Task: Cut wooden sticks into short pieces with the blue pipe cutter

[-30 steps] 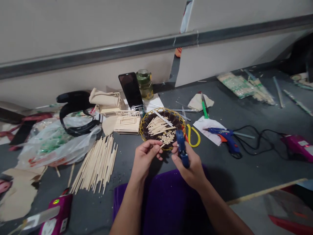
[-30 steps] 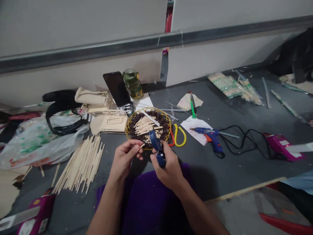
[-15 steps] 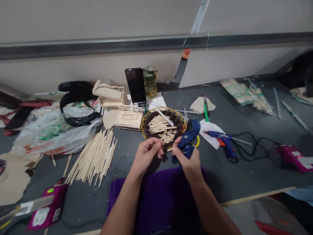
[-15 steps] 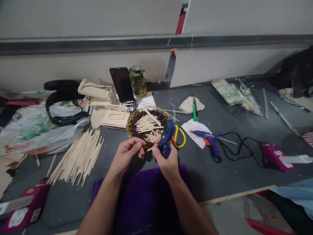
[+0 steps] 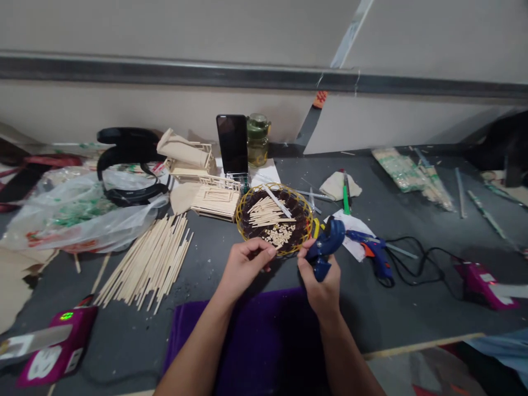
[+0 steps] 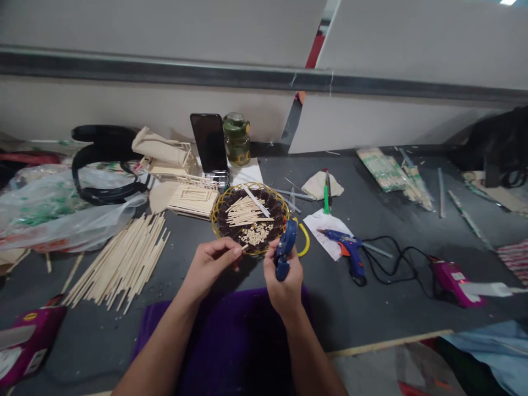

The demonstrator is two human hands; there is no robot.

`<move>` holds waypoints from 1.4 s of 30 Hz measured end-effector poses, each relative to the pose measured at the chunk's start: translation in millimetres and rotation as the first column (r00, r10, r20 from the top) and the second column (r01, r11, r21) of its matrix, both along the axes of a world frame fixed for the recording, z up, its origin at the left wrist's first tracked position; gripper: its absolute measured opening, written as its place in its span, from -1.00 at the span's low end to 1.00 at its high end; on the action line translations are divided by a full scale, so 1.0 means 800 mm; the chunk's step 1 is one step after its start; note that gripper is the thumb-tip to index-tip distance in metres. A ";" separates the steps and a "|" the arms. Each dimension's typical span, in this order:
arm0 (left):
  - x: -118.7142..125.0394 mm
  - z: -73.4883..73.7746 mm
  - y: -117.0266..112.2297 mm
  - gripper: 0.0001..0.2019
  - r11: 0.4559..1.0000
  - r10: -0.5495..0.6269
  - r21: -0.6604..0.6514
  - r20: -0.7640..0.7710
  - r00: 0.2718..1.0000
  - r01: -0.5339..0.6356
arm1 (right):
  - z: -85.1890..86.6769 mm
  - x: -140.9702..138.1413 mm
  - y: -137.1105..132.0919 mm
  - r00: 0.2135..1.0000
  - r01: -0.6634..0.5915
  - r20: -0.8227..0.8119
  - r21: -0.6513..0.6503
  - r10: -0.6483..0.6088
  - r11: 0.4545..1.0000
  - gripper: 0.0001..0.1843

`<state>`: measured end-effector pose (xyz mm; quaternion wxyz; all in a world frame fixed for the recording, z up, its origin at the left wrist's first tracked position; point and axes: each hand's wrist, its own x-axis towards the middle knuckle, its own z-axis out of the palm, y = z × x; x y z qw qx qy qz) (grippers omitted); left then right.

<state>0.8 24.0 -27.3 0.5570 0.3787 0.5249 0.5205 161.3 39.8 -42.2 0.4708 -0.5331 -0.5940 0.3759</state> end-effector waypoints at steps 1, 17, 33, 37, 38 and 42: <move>0.000 0.000 0.000 -0.72 1.000 0.021 -0.007 0.038 0.999 -0.021 | -0.003 0.003 0.001 0.997 -0.017 0.073 0.035 0.014 0.999 -0.81; -0.007 0.006 0.001 -0.84 0.953 0.082 0.302 -0.223 0.971 -0.011 | -0.014 0.003 -0.005 0.819 -0.327 0.552 0.230 0.153 0.917 -0.55; -0.009 0.015 -0.003 -0.82 0.910 0.092 0.397 -0.481 0.872 0.123 | -0.005 0.006 -0.008 0.804 -0.346 0.561 0.177 0.194 0.922 -0.72; -0.009 0.014 -0.004 -0.82 0.916 0.063 0.372 -0.508 0.859 0.153 | -0.006 0.006 -0.008 0.803 -0.354 0.555 0.146 0.220 0.924 -0.74; -0.010 0.014 -0.004 -0.81 0.915 0.059 0.369 -0.516 0.854 0.160 | -0.006 0.006 -0.008 0.804 -0.358 0.550 0.142 0.228 0.923 -0.73; -0.011 0.014 -0.005 -0.76 0.914 0.034 0.355 -0.550 0.834 0.197 | -0.005 0.005 -0.008 0.814 -0.370 0.522 0.131 0.254 0.920 -0.72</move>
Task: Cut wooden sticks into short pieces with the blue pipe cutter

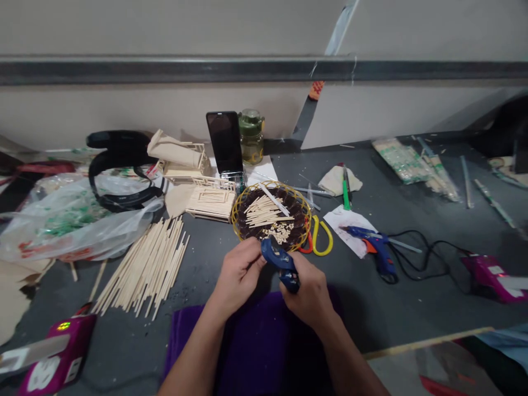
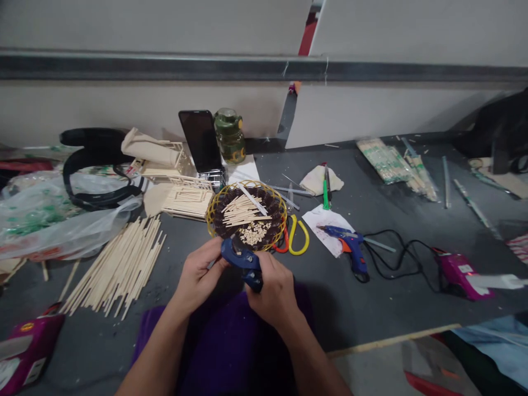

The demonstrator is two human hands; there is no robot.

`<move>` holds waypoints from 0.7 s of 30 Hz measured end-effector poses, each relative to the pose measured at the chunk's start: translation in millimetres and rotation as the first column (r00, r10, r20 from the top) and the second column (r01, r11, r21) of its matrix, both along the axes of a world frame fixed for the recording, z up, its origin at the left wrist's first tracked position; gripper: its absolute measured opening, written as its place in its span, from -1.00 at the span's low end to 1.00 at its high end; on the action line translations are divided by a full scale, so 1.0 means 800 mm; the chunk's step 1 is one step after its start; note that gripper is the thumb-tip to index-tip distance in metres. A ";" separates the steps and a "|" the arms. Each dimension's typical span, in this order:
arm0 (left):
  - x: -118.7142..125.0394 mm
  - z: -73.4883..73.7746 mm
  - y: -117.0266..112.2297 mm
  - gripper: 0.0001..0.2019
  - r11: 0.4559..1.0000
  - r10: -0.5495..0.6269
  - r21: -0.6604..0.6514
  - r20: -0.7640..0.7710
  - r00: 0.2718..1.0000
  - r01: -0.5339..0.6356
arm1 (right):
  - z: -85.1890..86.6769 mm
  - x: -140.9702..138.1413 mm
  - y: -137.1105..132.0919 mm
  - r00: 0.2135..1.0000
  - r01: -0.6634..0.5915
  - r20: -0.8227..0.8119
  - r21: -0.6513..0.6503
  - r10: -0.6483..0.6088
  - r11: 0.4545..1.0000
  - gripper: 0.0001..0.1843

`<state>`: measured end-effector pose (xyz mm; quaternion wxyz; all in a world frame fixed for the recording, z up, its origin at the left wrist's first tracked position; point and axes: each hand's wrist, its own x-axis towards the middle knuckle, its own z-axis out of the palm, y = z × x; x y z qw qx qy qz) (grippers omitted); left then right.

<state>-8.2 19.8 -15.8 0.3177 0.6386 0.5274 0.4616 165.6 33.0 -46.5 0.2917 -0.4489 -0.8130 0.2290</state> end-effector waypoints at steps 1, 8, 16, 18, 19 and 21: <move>-0.001 0.000 0.000 -0.76 1.000 -0.010 -0.010 -0.009 1.000 0.009 | 0.000 0.000 -0.001 1.000 -0.004 -0.009 -0.008 0.004 1.000 -0.71; -0.006 0.003 -0.001 -0.74 0.995 -0.085 -0.051 -0.026 0.996 0.083 | -0.004 0.003 -0.006 0.998 -0.038 -0.046 -0.112 0.033 0.993 -0.62; -0.006 0.002 0.004 -0.71 0.980 -0.161 -0.108 0.072 0.984 0.168 | -0.015 0.007 -0.009 0.996 -0.073 -0.072 -0.247 0.057 0.966 -0.68; -0.007 -0.001 0.005 -0.70 0.976 -0.171 -0.123 0.089 0.981 0.181 | -0.017 0.008 -0.008 0.992 -0.095 -0.110 -0.258 0.069 0.962 -0.67; -0.007 -0.002 0.006 -0.70 0.973 -0.174 -0.136 0.098 0.980 0.186 | -0.017 0.008 -0.007 0.989 -0.109 -0.130 -0.267 0.076 0.958 -0.68; -0.007 -0.005 0.007 -0.70 0.968 -0.174 -0.163 0.116 0.978 0.192 | -0.017 0.008 -0.005 0.982 -0.136 -0.166 -0.284 0.091 0.949 -0.71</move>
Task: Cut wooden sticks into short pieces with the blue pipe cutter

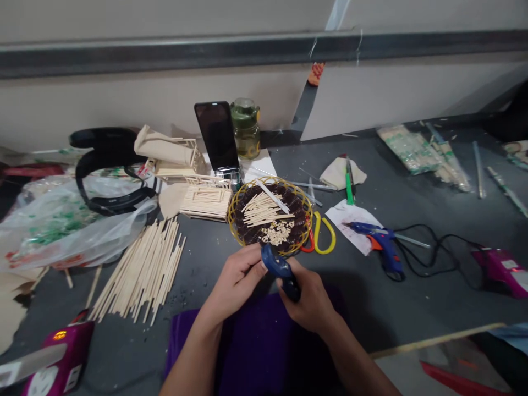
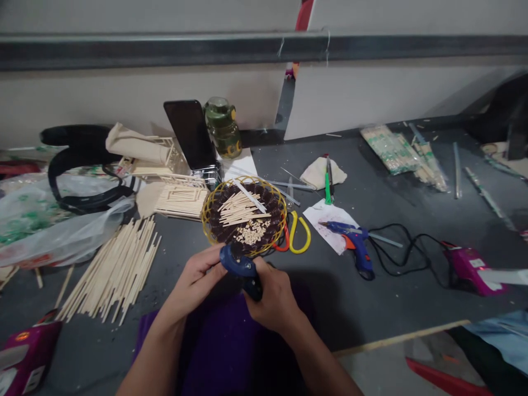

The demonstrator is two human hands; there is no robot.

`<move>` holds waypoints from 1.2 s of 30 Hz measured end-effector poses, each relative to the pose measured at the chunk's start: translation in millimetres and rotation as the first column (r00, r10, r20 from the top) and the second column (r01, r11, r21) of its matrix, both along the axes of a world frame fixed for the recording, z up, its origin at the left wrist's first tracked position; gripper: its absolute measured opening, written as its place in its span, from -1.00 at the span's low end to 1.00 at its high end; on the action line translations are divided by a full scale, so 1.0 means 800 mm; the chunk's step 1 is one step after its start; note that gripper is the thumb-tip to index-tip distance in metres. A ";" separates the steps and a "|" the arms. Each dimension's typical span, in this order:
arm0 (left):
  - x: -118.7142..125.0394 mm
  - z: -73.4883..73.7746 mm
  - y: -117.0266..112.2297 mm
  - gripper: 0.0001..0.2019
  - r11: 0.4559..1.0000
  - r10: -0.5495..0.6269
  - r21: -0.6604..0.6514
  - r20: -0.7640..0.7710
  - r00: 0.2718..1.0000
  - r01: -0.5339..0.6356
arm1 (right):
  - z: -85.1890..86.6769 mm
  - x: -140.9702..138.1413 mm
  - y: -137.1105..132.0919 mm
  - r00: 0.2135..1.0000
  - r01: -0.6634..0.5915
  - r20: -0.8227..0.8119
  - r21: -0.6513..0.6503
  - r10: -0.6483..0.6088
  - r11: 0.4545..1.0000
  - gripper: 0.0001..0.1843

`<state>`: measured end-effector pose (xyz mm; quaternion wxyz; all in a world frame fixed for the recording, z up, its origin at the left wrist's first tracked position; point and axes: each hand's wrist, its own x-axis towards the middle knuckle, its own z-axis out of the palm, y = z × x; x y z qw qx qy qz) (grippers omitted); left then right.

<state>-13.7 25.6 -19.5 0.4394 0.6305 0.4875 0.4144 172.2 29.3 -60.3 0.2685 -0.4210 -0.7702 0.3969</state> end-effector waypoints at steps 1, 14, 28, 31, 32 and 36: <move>0.000 -0.001 0.001 -0.70 1.000 -0.002 -0.013 0.007 1.000 0.002 | 0.000 0.000 0.002 1.000 -0.008 -0.016 -0.005 0.008 1.000 -0.73; 0.019 -0.015 -0.005 -0.67 0.978 0.150 -0.159 0.108 0.983 -0.132 | 0.001 -0.001 0.007 0.999 0.043 0.018 -0.051 -0.043 0.998 -0.78; 0.031 -0.014 -0.012 -0.59 0.910 0.213 -0.412 0.554 0.805 0.043 | 0.006 -0.002 -0.002 0.998 0.056 0.008 0.167 -0.058 0.984 -0.71; 0.033 -0.010 -0.011 -0.61 0.897 0.233 -0.438 0.586 0.776 0.061 | 0.005 -0.001 -0.002 0.999 0.053 0.001 0.175 -0.054 0.983 -0.68; 0.034 -0.009 -0.011 -0.62 0.892 0.242 -0.449 0.589 0.771 0.063 | 0.005 -0.001 -0.002 0.999 0.052 -0.003 0.177 -0.052 0.983 -0.67; 0.035 -0.006 -0.011 -0.66 0.871 0.275 -0.486 0.594 0.756 0.065 | 0.006 -0.001 -0.002 0.999 0.050 -0.012 0.187 -0.049 0.981 -0.65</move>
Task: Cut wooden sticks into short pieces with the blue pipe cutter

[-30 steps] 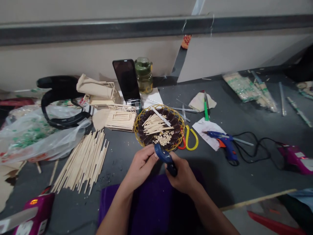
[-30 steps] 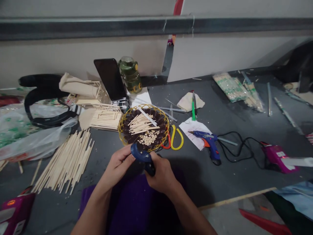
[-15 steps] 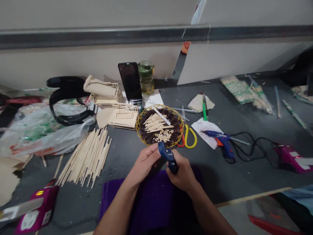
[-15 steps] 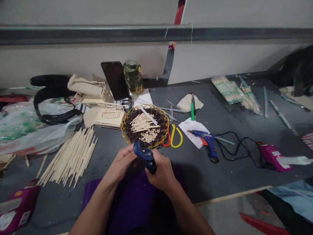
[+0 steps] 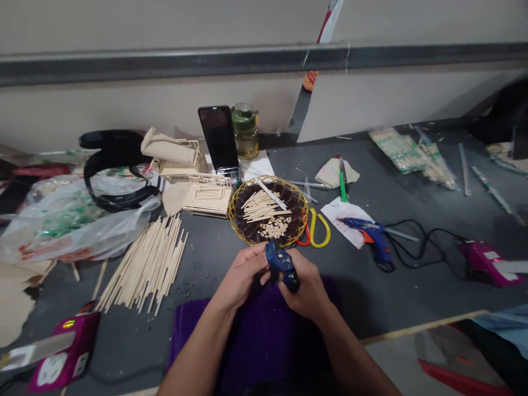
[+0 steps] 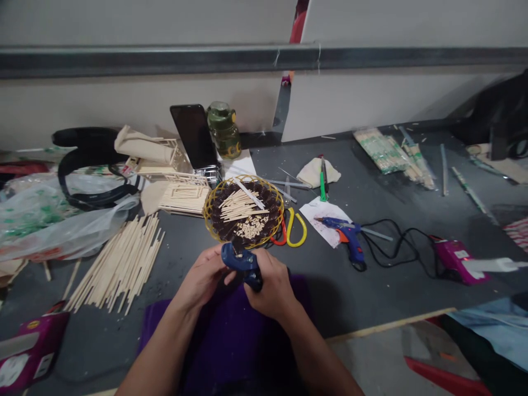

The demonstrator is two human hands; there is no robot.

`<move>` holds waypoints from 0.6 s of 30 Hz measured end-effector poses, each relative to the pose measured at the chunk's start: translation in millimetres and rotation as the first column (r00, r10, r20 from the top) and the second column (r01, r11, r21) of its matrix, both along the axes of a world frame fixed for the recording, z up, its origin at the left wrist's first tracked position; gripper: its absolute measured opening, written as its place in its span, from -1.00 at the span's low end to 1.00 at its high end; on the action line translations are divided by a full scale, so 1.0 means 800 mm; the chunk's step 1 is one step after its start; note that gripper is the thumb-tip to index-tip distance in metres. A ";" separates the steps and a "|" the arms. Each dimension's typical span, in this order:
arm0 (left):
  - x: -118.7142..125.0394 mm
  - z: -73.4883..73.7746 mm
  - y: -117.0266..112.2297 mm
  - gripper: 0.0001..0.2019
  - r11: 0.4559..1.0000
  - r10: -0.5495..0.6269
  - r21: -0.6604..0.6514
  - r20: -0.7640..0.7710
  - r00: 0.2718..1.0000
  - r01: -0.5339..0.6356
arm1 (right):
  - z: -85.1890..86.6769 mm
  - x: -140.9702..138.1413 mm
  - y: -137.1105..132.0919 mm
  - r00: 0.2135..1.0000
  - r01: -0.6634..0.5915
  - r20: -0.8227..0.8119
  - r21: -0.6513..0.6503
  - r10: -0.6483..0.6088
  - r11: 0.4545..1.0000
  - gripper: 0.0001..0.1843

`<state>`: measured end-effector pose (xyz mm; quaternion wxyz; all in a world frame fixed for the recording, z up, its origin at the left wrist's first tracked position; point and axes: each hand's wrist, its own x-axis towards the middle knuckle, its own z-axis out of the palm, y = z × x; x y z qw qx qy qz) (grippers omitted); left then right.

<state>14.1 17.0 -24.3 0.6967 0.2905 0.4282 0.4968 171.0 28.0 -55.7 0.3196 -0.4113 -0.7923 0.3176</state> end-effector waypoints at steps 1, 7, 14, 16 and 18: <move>0.000 0.001 0.000 -0.67 1.000 0.000 -0.004 0.009 1.000 0.001 | 0.001 0.000 0.000 1.000 -0.002 -0.001 0.000 0.002 1.000 -0.65; 0.001 -0.001 -0.001 -0.68 1.000 -0.002 -0.015 -0.004 1.000 0.002 | 0.003 0.000 0.000 1.000 -0.002 0.007 -0.010 0.003 1.000 -0.65; -0.001 -0.011 -0.002 -0.64 0.986 0.093 0.154 -0.248 0.964 -0.056 | 0.003 -0.001 0.002 0.997 0.070 0.034 -0.013 -0.070 0.997 -0.65; -0.002 -0.010 -0.002 -0.68 0.970 0.149 0.232 -0.336 0.930 -0.072 | 0.002 -0.002 0.002 0.995 0.090 0.036 -0.019 -0.090 0.996 -0.65; -0.002 -0.007 -0.002 -0.74 0.949 0.192 0.311 -0.411 0.891 -0.062 | 0.001 -0.003 0.001 0.994 0.101 0.035 -0.020 -0.100 0.995 -0.64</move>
